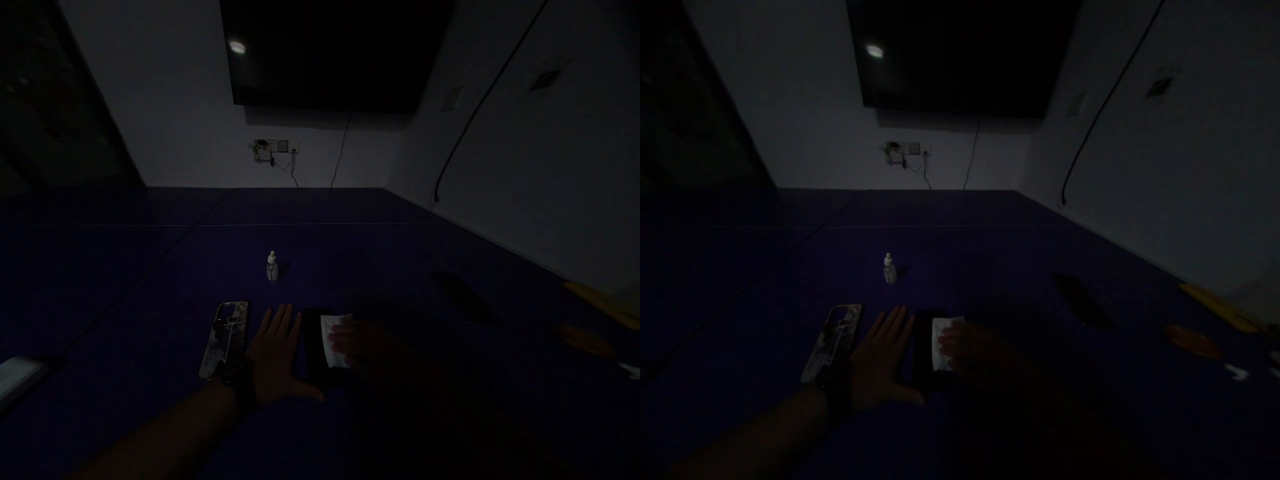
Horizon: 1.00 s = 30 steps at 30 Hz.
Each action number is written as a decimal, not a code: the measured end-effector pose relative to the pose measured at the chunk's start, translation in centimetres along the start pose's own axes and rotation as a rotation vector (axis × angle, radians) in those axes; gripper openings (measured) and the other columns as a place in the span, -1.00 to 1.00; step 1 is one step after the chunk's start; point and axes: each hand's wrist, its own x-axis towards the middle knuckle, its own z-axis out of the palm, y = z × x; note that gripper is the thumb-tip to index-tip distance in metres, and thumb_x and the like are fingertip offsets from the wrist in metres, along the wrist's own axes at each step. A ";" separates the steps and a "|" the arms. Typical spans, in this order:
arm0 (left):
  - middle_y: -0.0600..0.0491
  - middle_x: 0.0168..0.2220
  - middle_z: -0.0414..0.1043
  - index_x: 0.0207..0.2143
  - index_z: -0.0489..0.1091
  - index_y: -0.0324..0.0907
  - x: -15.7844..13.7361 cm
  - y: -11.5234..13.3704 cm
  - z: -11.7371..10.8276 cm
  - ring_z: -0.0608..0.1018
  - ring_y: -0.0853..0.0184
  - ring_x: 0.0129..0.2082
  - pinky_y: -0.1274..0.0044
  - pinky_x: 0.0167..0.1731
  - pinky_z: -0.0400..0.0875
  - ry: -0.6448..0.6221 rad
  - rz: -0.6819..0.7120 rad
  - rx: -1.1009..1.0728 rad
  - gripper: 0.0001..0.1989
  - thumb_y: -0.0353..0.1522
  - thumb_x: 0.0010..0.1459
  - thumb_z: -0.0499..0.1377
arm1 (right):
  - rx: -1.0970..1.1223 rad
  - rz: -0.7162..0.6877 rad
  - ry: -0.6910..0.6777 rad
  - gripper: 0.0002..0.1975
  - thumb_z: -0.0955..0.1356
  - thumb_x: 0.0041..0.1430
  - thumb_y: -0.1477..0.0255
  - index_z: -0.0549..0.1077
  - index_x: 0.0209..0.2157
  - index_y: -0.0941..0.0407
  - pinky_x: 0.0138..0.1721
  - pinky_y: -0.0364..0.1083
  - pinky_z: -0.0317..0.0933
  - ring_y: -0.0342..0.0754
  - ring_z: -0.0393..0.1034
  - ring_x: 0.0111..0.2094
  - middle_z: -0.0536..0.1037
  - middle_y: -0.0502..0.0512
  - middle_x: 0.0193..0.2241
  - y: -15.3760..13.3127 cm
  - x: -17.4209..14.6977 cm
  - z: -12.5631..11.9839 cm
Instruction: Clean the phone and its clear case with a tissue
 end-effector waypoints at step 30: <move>-0.44 0.40 -0.20 0.39 -0.11 -0.38 -0.1 0.0 0.2 -0.07 -0.24 0.41 -0.01 0.31 -0.18 0.034 0.004 -0.008 0.39 0.47 -0.22 -0.08 | 0.012 0.022 -0.050 -0.57 0.27 0.35 0.38 0.37 0.21 0.14 0.26 0.19 0.15 0.09 0.25 0.26 0.44 0.26 0.18 -0.5 0.8 0.5</move>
